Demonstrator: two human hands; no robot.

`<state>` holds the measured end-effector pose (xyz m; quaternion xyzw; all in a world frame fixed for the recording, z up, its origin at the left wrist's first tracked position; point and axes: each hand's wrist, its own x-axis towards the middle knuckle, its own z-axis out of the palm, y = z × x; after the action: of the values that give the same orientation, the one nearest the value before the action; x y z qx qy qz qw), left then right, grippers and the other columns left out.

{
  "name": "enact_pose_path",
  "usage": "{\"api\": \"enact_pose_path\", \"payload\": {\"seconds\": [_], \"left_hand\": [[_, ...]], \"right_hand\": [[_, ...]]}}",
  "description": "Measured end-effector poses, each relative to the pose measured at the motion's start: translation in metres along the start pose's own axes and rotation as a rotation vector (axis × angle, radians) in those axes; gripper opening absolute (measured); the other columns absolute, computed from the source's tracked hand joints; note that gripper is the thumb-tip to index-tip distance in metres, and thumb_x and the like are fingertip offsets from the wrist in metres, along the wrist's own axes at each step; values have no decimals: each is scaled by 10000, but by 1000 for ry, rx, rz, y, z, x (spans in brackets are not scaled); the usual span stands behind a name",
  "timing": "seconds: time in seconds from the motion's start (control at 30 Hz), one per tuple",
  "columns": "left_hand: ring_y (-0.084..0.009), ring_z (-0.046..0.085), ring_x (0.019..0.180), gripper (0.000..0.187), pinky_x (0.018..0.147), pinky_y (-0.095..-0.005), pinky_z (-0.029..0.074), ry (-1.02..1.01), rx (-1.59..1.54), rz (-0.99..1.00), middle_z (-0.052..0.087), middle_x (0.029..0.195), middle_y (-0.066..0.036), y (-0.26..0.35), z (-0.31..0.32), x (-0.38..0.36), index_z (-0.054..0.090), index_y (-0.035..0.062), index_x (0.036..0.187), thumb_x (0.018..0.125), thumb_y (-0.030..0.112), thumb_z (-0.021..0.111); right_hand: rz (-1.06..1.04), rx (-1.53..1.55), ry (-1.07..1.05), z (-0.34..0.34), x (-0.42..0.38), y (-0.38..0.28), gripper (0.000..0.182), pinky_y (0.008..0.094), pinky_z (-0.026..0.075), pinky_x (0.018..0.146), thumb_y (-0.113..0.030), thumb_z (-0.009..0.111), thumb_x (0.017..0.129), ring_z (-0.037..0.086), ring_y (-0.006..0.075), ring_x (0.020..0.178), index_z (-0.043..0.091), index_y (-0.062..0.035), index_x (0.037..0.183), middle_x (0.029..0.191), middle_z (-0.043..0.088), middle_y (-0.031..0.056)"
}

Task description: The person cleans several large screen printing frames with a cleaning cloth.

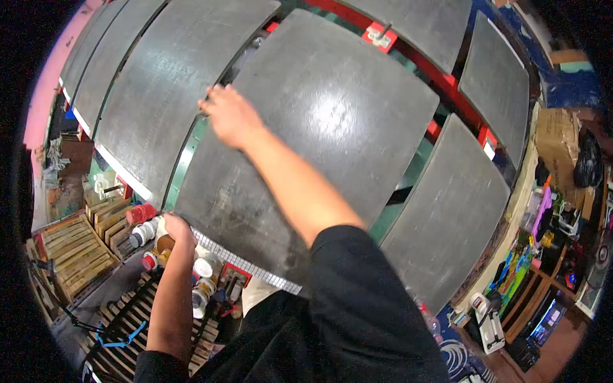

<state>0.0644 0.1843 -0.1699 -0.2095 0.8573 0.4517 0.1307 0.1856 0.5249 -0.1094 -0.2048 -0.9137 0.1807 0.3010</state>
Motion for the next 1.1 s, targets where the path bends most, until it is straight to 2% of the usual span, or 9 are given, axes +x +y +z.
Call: {"api": "enact_pose_path", "payload": {"seconds": [0.17,0.3,0.47,0.6,0.67,0.77,0.87,0.97,1.1], "left_hand": [[-357,642,1073,501,953,-428,474,27,29,-1,709,1215,-209,13,5,-19,720,-1,1169,975,345,414],[-352,646,1069,466,950,-432,476,15,123,110,719,1182,-201,8,0,-20,746,36,1110,966,346,429],[-348,642,994,411,929,-430,477,71,65,94,734,1097,-187,12,8,-25,755,38,1025,945,319,465],[-343,644,1006,411,932,-434,479,64,57,73,734,1100,-185,9,9,-21,754,36,1016,938,321,469],[-348,648,1038,429,947,-436,477,36,98,90,732,1124,-186,-3,8,-8,757,39,1046,941,332,461],[-371,648,1087,458,970,-441,475,9,116,77,724,1186,-194,2,5,-9,766,69,1103,949,357,444],[-376,647,1099,464,978,-446,473,37,117,43,723,1195,-196,3,8,-3,767,77,1109,949,359,435],[-376,649,1117,488,999,-455,465,70,136,58,724,1211,-212,20,8,-23,771,59,1135,944,365,442],[-399,650,1142,513,1012,-469,465,78,163,49,720,1237,-226,25,8,-27,775,36,1145,940,362,436]], "right_hand": [[252,-245,188,-123,-69,130,353,502,432,1097,-99,539,917,585,371,1290,736,-99,1210,1320,669,175],[692,-483,184,-210,-168,202,434,519,299,1237,-170,564,1003,436,382,1477,618,-122,1431,1554,507,212],[690,-415,136,-191,-254,60,498,576,185,1276,-117,510,1039,299,444,1545,507,-110,1536,1649,368,235],[623,-189,-208,-184,-322,-95,537,603,171,1261,-26,516,983,290,473,1546,544,-95,1515,1659,355,243],[525,-172,-253,-200,-324,-69,546,627,162,1258,-73,542,977,306,463,1543,533,-104,1522,1651,359,258],[530,-294,37,-207,-282,38,486,590,185,1271,-91,499,1012,326,444,1537,550,-86,1495,1639,381,253],[720,-394,205,-227,-243,149,478,547,214,1276,-132,515,1036,333,429,1535,536,-105,1513,1629,405,235],[715,-407,190,-216,-250,115,480,542,216,1277,-137,521,1042,336,426,1534,533,-124,1522,1627,414,224],[532,-285,-105,-182,-304,-54,491,597,183,1269,-140,444,1045,317,458,1537,520,-84,1526,1648,366,251]]}}
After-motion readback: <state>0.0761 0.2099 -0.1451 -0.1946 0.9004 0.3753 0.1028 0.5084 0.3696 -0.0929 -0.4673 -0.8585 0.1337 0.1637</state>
